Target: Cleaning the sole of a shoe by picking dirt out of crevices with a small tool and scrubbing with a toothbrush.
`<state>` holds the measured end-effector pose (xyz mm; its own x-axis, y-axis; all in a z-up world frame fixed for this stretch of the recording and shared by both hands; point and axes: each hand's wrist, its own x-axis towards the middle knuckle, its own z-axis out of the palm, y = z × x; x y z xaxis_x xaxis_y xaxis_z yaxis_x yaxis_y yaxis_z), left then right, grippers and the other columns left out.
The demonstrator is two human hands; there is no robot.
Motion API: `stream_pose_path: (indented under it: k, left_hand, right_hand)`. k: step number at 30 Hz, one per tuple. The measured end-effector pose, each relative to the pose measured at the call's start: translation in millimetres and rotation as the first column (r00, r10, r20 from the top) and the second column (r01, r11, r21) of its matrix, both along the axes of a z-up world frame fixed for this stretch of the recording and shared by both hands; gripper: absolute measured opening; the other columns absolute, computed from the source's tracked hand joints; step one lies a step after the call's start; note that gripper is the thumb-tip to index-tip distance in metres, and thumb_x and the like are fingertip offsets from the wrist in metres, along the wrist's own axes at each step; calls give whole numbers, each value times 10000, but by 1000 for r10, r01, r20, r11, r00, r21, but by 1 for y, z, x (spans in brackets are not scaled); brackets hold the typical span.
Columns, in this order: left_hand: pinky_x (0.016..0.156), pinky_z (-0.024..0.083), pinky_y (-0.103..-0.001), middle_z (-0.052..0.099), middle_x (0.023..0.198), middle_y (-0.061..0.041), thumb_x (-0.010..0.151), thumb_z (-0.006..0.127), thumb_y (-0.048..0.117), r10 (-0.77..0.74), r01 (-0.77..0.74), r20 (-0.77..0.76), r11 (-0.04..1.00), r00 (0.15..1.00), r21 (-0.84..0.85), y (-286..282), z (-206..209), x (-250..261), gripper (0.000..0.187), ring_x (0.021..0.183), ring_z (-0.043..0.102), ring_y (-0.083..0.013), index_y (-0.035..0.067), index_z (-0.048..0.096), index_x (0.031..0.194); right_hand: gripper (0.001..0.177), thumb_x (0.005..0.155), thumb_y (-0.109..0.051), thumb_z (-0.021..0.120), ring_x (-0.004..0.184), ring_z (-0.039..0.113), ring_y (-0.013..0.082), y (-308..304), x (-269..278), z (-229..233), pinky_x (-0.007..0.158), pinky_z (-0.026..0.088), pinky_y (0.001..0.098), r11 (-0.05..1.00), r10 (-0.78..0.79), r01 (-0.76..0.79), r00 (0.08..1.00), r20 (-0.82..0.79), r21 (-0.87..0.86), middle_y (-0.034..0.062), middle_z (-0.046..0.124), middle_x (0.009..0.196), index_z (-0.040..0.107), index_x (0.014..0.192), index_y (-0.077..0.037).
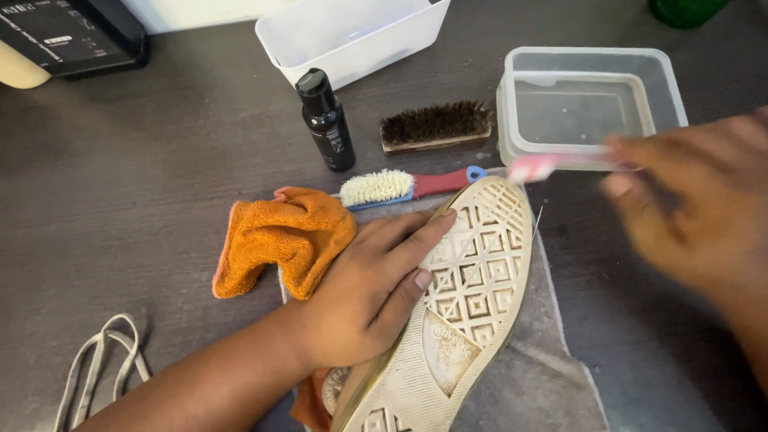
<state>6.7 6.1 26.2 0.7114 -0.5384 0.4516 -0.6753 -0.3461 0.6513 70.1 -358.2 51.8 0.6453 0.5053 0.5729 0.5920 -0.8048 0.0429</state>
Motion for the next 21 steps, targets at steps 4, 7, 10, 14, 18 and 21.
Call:
stream_pose_path:
  k: [4,7,10,14,18,21]
  left_hand:
    - [1186,439,-511,549,1522,-290,1130,406,191,-6,6,1,1000,1000,-7,1,0,0,497,1368,580,-455,21,379,1596]
    - [1182,441,-524,544,1526,-295,1131,410,191,-5,5,-3,1000,1000,1,1,-1,0,500,1362,572,-466,32,371,1604]
    - [1188,441,-519,556,1519,-292,1132,412,202,6,-6,19,1000,1000,-2,1,-2,-1,499,1366,583,-458,29,380,1599]
    - [1171,448,-531,542,1534,-288,1130,421,189,8,-8,5,1000,1000,-11,0,-4,-1,503,1352,574,-459,41,371,1608]
    - [1150,465,-535,553,1499,-294,1138,412,197,4,-3,23,999,1000,-31,0,-5,-1,492,1303,587,-467,23,377,1597]
    - [1169,459,-530,550,1522,-291,1131,414,189,13,-13,9,1000,1000,-19,-1,-5,-1,494,1336,583,-468,27,380,1597]
  right_hand:
    - [256,1066,-469,630,951,683,215,46,5,13,1065,290,535,993,45,-43,999,17,-110,-96,787,1006,811,1030,-291]
    - [470,968,-640,664,885,595,196,68,16,17,982,246,498,983,128,-130,991,-25,-127,-119,646,722,672,702,-252]
    - [546,993,-488,730,738,535,206,90,25,23,957,261,495,960,264,-256,962,72,-112,-93,508,599,524,565,-218]
    - [371,887,-336,628,730,501,186,101,39,18,948,259,488,948,306,-297,949,71,-117,-98,442,537,506,554,-230]
    - [233,728,-313,595,632,465,191,115,41,12,863,252,490,909,399,-407,912,-93,-89,-100,460,554,441,560,-263]
    - [192,711,-228,630,644,456,151,113,50,-4,879,265,449,863,493,-505,849,-187,-15,-125,466,559,482,596,-271]
